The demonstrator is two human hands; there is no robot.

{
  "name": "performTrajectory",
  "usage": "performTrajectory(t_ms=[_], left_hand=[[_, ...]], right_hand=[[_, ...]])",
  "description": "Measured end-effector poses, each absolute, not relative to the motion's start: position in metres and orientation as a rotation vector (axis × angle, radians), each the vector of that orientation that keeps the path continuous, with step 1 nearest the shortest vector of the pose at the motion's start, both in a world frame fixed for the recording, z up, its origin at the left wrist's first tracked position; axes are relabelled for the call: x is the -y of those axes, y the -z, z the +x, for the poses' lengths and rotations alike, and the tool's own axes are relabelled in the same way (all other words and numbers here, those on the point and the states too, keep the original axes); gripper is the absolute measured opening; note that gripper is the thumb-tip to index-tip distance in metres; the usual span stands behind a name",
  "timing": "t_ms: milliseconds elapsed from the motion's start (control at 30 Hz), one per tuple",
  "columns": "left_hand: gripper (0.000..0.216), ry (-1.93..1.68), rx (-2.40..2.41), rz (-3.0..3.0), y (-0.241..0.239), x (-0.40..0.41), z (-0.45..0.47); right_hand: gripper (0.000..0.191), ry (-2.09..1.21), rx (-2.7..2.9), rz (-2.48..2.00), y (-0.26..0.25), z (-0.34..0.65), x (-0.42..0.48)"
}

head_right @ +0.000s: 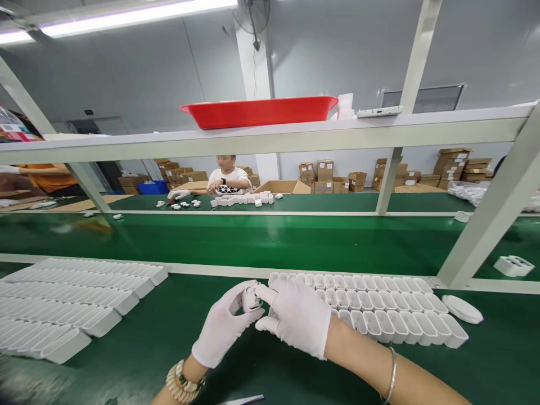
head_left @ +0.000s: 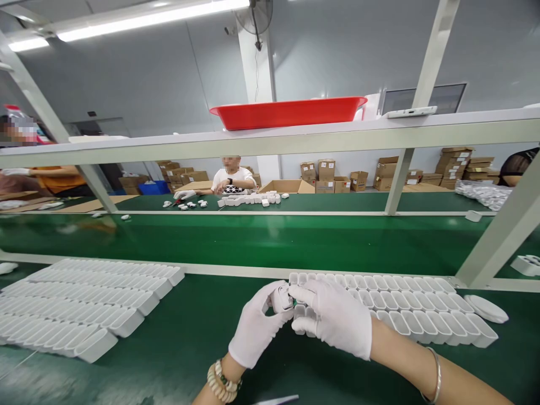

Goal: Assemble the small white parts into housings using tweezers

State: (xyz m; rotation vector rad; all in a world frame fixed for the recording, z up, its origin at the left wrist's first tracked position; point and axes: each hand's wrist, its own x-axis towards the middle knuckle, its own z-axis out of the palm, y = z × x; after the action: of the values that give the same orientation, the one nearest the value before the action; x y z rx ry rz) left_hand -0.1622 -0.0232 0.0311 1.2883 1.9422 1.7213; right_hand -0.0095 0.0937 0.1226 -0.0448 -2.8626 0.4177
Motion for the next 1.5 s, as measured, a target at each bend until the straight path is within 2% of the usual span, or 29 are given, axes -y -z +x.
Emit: performTrajectory(t_ms=[400,733,1233,1500], left_hand=[[0.049,-1.708,-1.959,1.262,-0.028,0.023,-0.160],[0.044,-1.723,-1.935,1.348,-0.021,0.024,-0.163],[0.038,-1.667,-1.993,1.594,-0.024,0.031,-0.159],[0.042,-1.740,-1.826,1.466,-0.027,0.031,-0.153]], right_hand=[[0.010,-0.362,2.970,-0.073,-0.115,-0.010,-0.093],[0.008,-0.157,3.052,-0.081,-0.115,-0.008,-0.089],[0.015,0.049,3.116,0.000,-0.113,-0.009,-0.083],[0.020,0.165,3.044,0.085,-0.107,-0.006,-0.078]])
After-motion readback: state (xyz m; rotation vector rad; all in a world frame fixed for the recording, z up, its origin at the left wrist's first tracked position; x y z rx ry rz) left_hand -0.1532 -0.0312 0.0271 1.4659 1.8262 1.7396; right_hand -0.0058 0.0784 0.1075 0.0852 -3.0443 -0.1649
